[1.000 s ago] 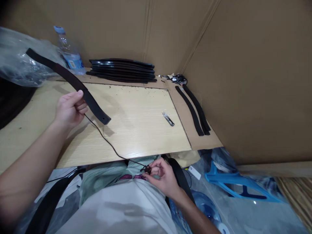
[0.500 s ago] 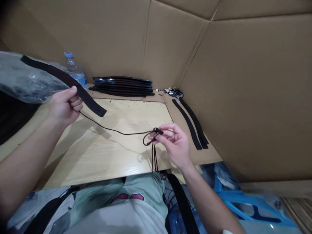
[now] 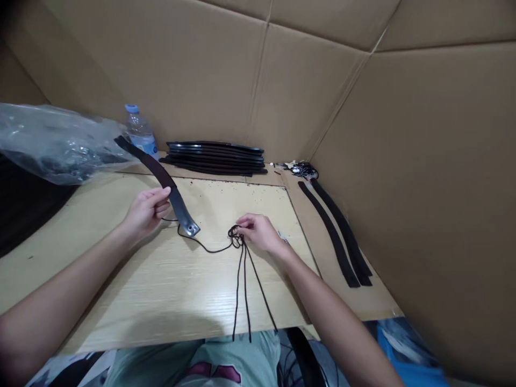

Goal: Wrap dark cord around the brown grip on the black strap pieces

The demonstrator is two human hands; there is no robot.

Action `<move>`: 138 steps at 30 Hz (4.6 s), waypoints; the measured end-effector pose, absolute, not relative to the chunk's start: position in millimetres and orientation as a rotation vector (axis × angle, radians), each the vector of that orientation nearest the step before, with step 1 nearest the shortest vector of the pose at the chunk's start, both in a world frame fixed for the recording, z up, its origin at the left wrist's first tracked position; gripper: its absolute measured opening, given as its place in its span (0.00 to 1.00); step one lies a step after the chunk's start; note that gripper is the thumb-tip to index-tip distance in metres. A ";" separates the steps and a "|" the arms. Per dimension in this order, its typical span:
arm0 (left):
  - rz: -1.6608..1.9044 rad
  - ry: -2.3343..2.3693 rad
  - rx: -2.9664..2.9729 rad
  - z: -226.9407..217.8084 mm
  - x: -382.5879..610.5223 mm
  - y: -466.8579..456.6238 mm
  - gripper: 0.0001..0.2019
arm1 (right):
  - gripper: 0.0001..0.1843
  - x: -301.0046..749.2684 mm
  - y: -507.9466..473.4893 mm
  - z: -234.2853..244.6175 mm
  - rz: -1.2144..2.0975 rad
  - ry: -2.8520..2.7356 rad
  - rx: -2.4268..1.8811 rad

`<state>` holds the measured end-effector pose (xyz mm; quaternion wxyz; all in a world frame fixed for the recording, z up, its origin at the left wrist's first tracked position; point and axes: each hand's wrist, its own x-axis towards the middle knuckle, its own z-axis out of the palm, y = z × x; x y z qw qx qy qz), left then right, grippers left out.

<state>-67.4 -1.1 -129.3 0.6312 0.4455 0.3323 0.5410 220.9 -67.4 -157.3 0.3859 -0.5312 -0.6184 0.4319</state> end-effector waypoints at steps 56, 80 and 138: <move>1.139 0.794 0.955 -158.2 -72.9 2.9 0.16 | 0.14 229.8 -87.0 -153.6 1.620 -1.306 -1.163; 1.133 0.776 0.958 -161.1 -74.5 4.1 0.13 | 0.29 219.4 -91.2 -155.1 1.165 -1.534 -1.325; 1.068 0.963 1.050 -158.3 -68.5 4.7 0.12 | 0.05 200.9 -152.7 -135.3 0.973 -2.274 -1.152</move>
